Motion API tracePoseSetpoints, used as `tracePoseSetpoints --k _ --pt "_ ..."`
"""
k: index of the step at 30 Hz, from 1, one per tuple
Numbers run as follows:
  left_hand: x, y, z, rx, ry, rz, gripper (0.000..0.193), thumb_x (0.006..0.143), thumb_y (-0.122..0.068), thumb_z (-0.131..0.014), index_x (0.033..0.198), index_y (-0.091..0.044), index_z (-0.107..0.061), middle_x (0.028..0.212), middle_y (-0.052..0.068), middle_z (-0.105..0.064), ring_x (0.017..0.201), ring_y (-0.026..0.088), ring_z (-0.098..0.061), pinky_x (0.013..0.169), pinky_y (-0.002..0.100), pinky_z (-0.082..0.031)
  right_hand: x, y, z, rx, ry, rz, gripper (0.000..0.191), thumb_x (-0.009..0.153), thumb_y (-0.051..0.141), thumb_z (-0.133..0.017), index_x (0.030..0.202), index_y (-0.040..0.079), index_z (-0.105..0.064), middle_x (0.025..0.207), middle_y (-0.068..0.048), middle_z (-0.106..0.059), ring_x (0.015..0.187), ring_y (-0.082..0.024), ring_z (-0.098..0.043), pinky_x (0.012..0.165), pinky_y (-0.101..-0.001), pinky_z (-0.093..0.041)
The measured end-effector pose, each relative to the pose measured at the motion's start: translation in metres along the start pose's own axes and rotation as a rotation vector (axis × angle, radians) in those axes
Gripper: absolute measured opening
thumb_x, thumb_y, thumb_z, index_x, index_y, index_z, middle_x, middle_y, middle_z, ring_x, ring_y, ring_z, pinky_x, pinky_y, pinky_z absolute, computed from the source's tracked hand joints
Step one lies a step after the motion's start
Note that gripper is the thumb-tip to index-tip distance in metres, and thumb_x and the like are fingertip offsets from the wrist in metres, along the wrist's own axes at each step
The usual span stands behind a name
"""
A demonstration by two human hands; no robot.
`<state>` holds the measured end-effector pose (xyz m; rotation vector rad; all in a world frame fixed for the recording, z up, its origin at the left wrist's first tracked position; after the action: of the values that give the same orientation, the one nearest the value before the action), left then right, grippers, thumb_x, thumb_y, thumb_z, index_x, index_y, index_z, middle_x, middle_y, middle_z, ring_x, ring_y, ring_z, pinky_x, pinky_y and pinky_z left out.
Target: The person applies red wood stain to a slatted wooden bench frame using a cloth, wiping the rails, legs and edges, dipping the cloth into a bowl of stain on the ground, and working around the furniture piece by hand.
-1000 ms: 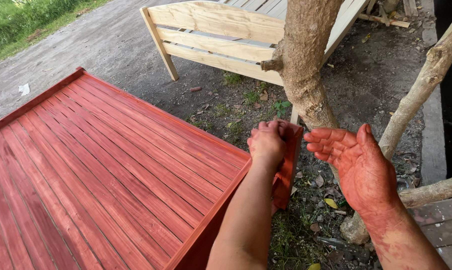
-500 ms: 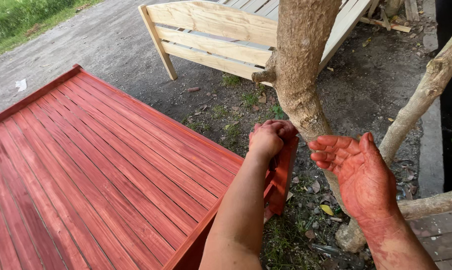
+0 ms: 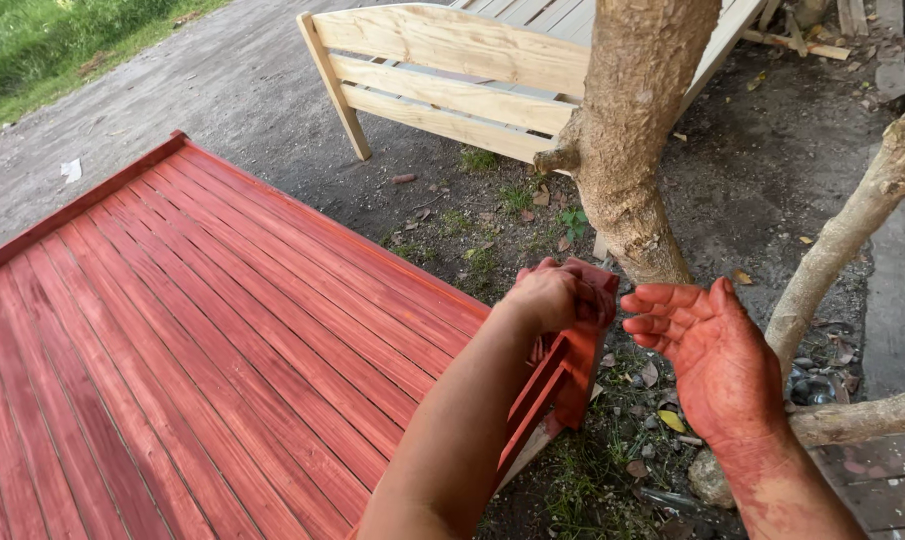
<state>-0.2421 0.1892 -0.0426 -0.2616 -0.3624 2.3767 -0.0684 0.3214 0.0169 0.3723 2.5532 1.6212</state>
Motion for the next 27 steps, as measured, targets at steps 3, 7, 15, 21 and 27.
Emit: tracePoseSetpoints --k 3,7,15,21,27 --pt "0.022 0.031 0.013 -0.313 0.026 0.087 0.034 0.075 -0.025 -0.073 0.108 -0.031 -0.077 0.117 0.001 -0.078 0.109 0.023 -0.074 0.095 0.037 -0.059 0.007 0.004 0.008 -0.020 -0.023 0.005 0.069 0.109 0.054 -0.031 0.121 -0.005 -0.063 0.117 -0.022 -0.070 0.103 -0.027 -0.065 0.096 -0.0436 -0.048" --pt "0.031 0.064 0.037 -0.292 -0.356 0.204 0.028 0.095 -0.032 -0.062 0.118 -0.030 -0.077 0.124 0.008 -0.072 0.112 0.031 -0.069 0.097 0.041 -0.057 0.007 0.009 0.017 -0.023 -0.081 -0.006 0.067 0.110 0.053 -0.030 0.119 -0.005 -0.063 0.116 -0.023 -0.070 0.100 -0.028 -0.065 0.093 -0.0442 -0.048" --pt "-0.012 0.009 0.034 -0.184 -0.052 0.410 0.036 0.091 -0.041 -0.062 0.123 -0.029 -0.074 0.128 0.007 -0.069 0.120 0.032 -0.062 0.099 0.049 -0.052 0.009 0.020 0.007 -0.053 -0.071 0.018 0.065 0.110 0.051 -0.031 0.119 -0.005 -0.062 0.115 -0.022 -0.069 0.101 -0.028 -0.064 0.094 -0.0433 -0.048" --pt "-0.041 -0.035 -0.005 -0.524 -0.468 0.365 0.034 0.085 -0.023 -0.064 0.116 -0.012 -0.072 0.116 0.012 -0.072 0.110 0.035 -0.068 0.094 0.048 -0.055 0.012 0.015 -0.007 -0.017 -0.033 0.007 0.064 0.109 0.052 -0.034 0.120 -0.005 -0.062 0.115 -0.022 -0.069 0.104 -0.028 -0.065 0.095 -0.0431 -0.049" --pt "0.000 -0.032 -0.167 -2.082 -0.700 0.794 0.016 0.089 -0.004 -0.056 0.102 -0.003 -0.066 0.088 0.021 -0.072 0.075 0.038 -0.070 0.067 0.053 -0.059 0.016 0.016 -0.006 -0.025 -0.012 0.022 0.065 0.109 0.053 -0.035 0.119 -0.005 -0.062 0.115 -0.021 -0.070 0.102 -0.028 -0.066 0.094 -0.0426 -0.049"
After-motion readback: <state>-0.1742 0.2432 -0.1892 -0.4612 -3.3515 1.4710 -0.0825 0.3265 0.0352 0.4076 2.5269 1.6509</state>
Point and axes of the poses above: each hand's wrist, its own x-axis towards the middle knuckle, its own z-axis out of the back of the hand, y = z × x, the point moved 5 cm from there along x, towards the middle knuckle
